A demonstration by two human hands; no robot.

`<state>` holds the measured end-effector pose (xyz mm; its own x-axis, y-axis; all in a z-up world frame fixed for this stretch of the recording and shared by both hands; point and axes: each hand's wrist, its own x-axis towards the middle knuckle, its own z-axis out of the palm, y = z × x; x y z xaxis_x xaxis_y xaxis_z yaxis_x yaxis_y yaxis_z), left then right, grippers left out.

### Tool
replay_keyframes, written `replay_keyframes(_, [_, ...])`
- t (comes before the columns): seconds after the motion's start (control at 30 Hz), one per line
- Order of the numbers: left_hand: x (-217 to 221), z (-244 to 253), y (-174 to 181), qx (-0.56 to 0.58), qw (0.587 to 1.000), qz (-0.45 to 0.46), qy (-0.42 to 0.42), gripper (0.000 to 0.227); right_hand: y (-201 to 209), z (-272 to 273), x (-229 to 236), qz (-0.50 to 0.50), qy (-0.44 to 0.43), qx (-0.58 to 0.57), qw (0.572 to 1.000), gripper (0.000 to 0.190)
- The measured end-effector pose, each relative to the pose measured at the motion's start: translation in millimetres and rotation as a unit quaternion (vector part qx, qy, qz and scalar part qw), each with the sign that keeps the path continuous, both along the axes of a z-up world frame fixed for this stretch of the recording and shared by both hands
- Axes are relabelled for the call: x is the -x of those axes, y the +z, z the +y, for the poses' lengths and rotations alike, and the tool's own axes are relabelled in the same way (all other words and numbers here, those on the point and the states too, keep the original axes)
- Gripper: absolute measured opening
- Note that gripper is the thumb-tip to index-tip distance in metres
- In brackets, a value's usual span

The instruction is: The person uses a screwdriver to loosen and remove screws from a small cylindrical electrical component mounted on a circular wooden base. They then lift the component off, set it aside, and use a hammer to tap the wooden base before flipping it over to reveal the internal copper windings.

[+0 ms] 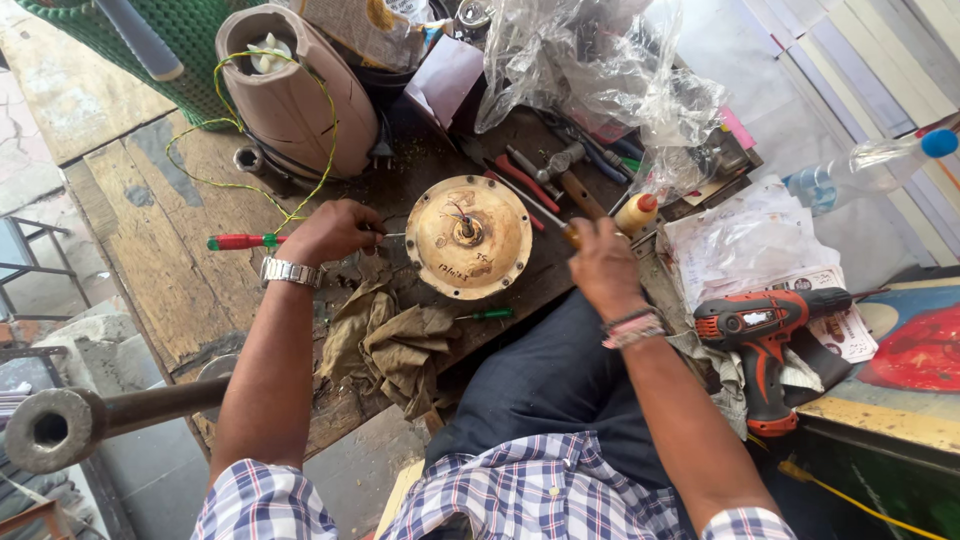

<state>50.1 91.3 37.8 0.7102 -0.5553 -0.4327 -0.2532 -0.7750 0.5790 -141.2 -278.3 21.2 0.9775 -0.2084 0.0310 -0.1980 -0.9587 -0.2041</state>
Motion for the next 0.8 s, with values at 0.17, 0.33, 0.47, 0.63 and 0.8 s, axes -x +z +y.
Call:
replay_keyframes(0.17, [6, 7, -11, 0.037, 0.999, -0.017, 0.011, 0.023, 37, -32, 58, 0.03, -0.058, -0.091, 0.994, 0.036])
replay_keyframes(0.33, [6, 8, -14, 0.058, 0.998, -0.036, 0.005, 0.025, 54, -53, 96, -0.012, -0.034, -0.177, 0.984, 0.034])
replay_keyframes(0.47, [8, 11, -17, 0.054, 0.998, -0.015, 0.023, 0.026, 50, -51, 96, 0.03, -0.042, -0.196, 0.979, 0.035])
replay_keyframes(0.63, [7, 10, -18, 0.06, 0.998, -0.01, 0.027, 0.027, 43, -47, 81, 0.078, -0.042, -0.245, 0.965, 0.035])
replay_keyframes(0.8, [7, 12, -19, 0.061, 0.998, 0.0, 0.03, 0.026, 43, -43, 68, 0.141, -0.023, -0.209, 0.967, 0.036])
